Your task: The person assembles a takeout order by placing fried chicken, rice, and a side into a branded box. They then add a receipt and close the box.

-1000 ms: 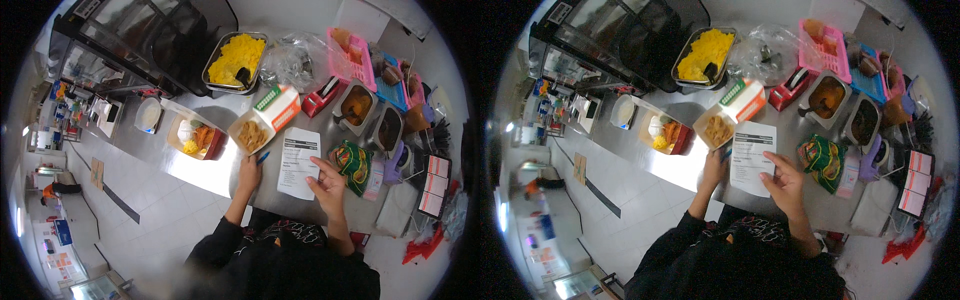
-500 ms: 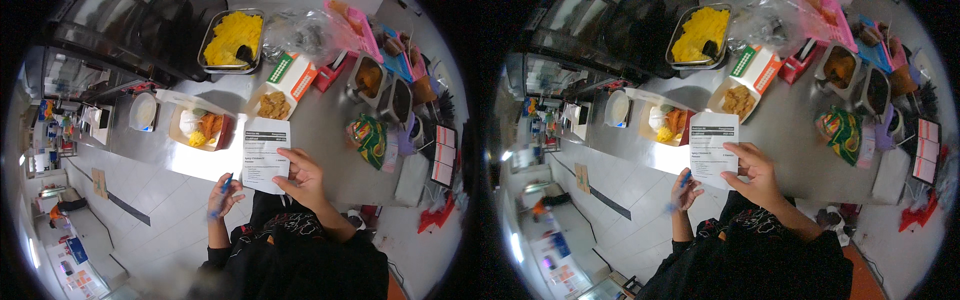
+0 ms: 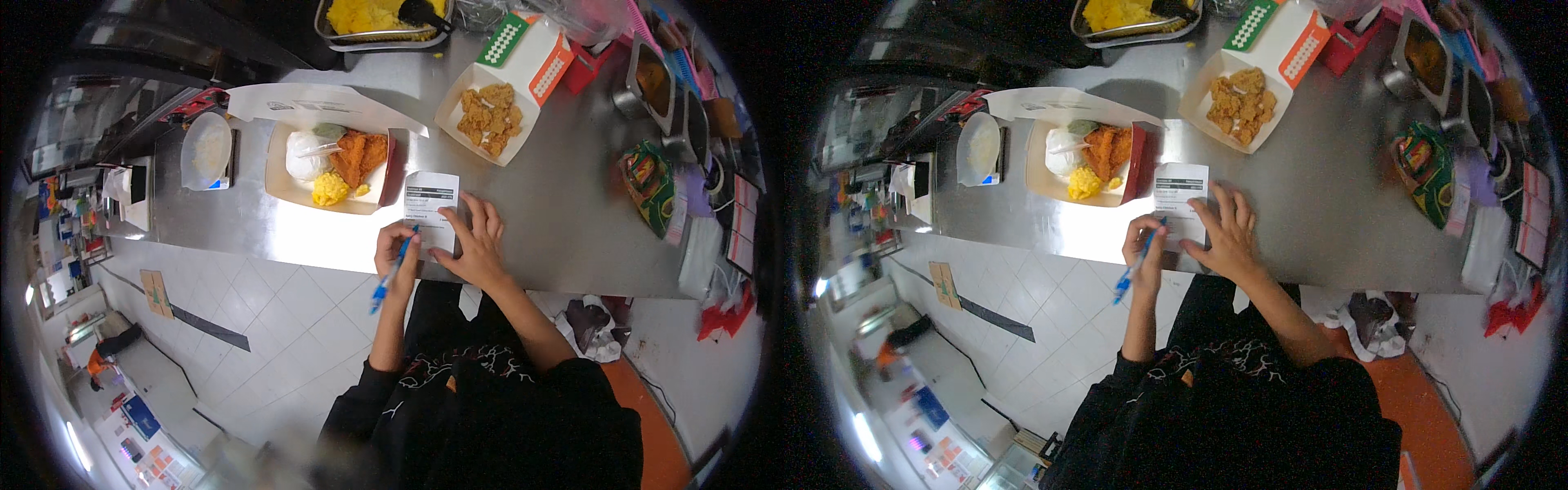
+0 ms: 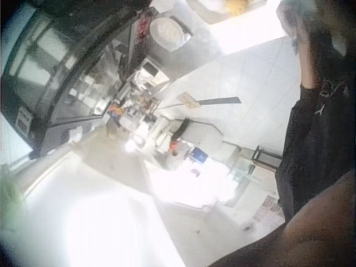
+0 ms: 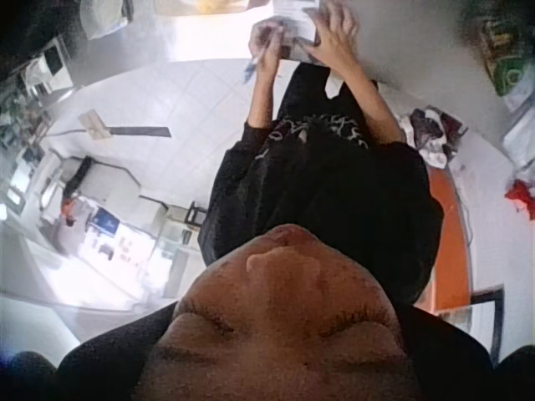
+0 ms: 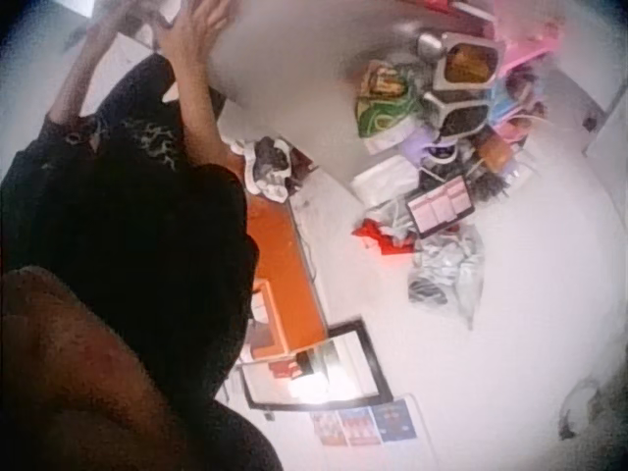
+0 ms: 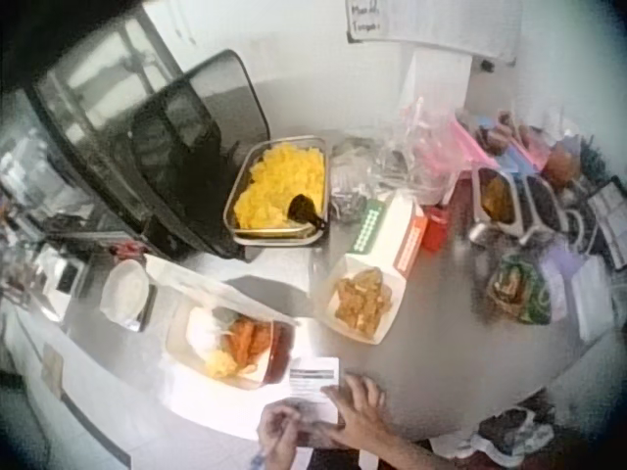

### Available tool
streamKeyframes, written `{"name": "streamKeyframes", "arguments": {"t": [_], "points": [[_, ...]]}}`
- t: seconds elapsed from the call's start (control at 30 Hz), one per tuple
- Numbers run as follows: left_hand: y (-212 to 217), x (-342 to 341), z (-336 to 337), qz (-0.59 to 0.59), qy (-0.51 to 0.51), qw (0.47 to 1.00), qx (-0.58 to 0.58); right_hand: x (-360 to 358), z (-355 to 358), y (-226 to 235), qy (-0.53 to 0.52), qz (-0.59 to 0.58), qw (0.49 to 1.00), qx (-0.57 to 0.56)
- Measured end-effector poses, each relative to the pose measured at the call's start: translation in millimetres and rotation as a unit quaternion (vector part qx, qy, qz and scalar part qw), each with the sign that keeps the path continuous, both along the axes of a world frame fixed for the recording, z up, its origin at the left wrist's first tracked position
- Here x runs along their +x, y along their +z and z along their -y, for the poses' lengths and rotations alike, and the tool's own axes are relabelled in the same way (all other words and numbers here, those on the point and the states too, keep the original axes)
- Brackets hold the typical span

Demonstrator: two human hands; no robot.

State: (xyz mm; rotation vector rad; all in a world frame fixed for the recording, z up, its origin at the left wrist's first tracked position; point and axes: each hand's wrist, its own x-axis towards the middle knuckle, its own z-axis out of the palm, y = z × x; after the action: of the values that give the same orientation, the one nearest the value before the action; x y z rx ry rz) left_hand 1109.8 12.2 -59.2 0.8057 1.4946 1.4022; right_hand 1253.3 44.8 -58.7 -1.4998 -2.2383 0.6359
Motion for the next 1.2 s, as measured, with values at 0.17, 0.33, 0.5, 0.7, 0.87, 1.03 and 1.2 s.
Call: {"name": "streamKeyframes", "arguments": {"t": [0.17, 0.33, 0.5, 0.7, 0.87, 1.03, 1.2], "points": [[-20, 7, -1, -0.103, 0.046, 0.989, 0.099, -1, -9, 6, 0.03, 0.03, 0.998, -0.054], [-5, 19, -10, -0.316, -0.047, 0.942, 0.106, -1, -8, 0, 0.044, 0.07, 0.996, -0.039], [-16, 7, -8, -0.289, -0.009, 0.952, 0.104, -2, -9, 1, 0.042, 0.064, 0.996, -0.039], [-15, -2, -6, -0.253, 0.056, 0.964, 0.063, -2, -8, -1, 0.033, 0.047, 0.997, -0.046], [-14, 2, -7, -0.331, 0.033, 0.937, 0.106, -2, -9, 2, 0.024, 0.042, 0.998, -0.046], [-13, 3, -5, -0.396, 0.0, 0.906, 0.152, -1, -7, -3, 0.037, 0.057, 0.997, -0.043], [-14, 1, -3, -0.355, 0.04, 0.928, 0.105, -2, -7, -3, 0.023, 0.043, 0.998, -0.027]]}}
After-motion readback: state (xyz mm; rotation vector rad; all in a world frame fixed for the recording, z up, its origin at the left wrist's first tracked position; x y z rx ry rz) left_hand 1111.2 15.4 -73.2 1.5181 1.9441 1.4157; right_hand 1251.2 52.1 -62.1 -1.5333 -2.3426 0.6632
